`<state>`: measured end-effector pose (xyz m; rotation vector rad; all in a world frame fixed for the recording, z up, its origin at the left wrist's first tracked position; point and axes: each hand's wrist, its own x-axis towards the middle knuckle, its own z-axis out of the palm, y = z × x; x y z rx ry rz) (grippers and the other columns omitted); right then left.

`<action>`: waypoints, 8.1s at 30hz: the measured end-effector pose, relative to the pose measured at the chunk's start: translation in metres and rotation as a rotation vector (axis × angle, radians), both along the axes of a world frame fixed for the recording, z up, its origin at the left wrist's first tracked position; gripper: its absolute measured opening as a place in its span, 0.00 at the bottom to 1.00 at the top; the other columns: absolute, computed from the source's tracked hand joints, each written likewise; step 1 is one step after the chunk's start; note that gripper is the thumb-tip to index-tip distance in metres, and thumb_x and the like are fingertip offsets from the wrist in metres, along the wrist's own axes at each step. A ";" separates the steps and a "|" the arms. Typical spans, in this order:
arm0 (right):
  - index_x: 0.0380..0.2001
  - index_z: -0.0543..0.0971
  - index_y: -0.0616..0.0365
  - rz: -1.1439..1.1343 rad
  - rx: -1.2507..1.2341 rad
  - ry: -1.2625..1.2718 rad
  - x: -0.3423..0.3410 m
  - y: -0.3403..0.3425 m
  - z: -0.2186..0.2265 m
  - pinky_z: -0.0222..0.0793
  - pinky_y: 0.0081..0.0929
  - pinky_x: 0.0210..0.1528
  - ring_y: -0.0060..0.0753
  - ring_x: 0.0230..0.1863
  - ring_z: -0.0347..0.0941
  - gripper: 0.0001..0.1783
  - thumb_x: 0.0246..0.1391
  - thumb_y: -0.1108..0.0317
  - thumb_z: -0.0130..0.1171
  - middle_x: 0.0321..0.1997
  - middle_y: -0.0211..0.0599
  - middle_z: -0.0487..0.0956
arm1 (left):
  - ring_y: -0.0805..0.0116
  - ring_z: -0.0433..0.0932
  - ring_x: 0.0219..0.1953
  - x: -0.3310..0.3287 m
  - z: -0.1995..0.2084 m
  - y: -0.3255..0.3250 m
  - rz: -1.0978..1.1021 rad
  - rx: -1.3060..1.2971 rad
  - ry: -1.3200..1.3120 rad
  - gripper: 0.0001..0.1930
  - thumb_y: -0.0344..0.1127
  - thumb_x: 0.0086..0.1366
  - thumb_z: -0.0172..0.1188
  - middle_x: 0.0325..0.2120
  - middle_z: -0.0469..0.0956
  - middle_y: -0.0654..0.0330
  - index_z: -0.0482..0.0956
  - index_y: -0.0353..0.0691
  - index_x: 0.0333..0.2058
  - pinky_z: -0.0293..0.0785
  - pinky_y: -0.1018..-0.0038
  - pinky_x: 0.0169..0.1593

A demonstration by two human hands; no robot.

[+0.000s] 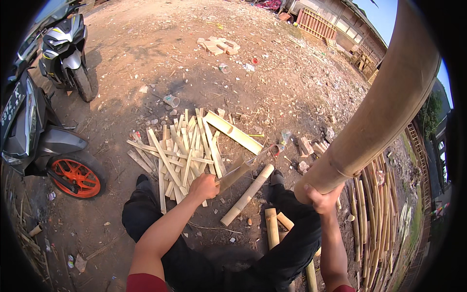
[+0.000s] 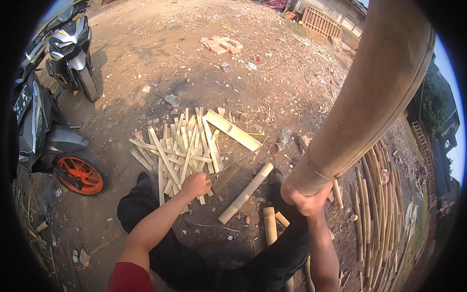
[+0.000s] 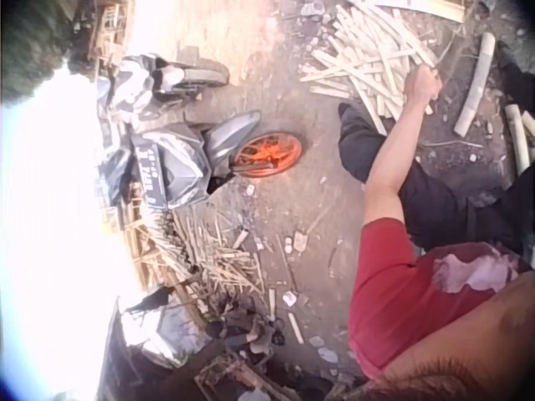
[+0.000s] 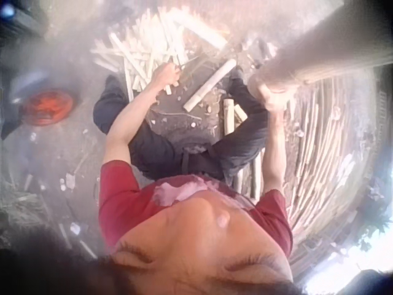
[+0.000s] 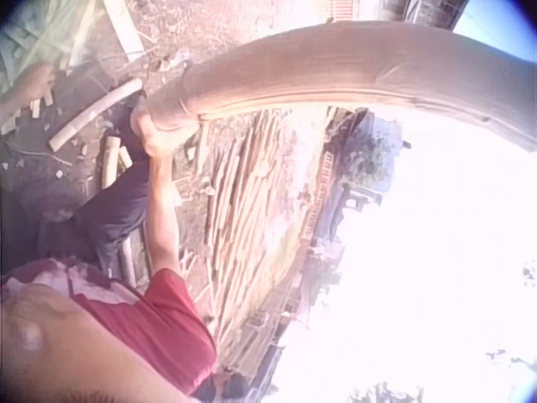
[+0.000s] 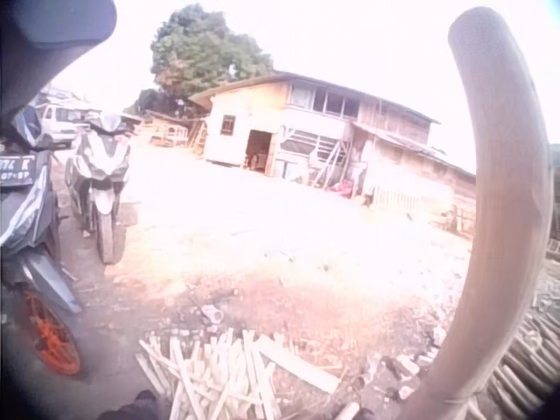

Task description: The person splits a piece of bamboo using a large knife, then uses the knife to shave and smooth the interior edges of the split bamboo sections.

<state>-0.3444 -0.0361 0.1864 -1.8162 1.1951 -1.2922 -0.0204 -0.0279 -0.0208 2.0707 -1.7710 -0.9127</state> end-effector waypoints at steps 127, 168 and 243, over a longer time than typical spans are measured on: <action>0.50 0.76 0.69 0.011 -0.271 -0.060 0.026 -0.066 0.118 0.76 0.34 0.51 0.35 0.43 0.80 0.28 0.46 0.67 0.72 0.43 0.42 0.82 | 0.44 0.84 0.47 0.014 -0.120 0.042 0.293 0.127 -0.075 0.17 0.42 0.56 0.70 0.42 0.85 0.44 0.87 0.39 0.42 0.80 0.54 0.52; 0.44 0.80 0.70 0.019 0.636 0.518 0.034 0.005 -0.216 0.77 0.37 0.50 0.41 0.44 0.84 0.32 0.34 0.62 0.76 0.42 0.48 0.86 | 0.48 0.85 0.48 0.005 -0.178 0.026 0.405 0.166 0.049 0.16 0.40 0.58 0.70 0.44 0.86 0.48 0.88 0.41 0.44 0.81 0.57 0.54; 0.51 0.73 0.69 -0.076 -0.353 -0.332 0.015 0.037 0.093 0.77 0.40 0.52 0.42 0.44 0.80 0.32 0.42 0.69 0.69 0.46 0.47 0.80 | 0.66 0.70 0.17 0.077 -0.006 -0.055 0.751 -0.064 0.996 0.07 0.24 0.57 0.60 0.15 0.72 0.59 0.76 0.32 0.20 0.64 0.66 0.22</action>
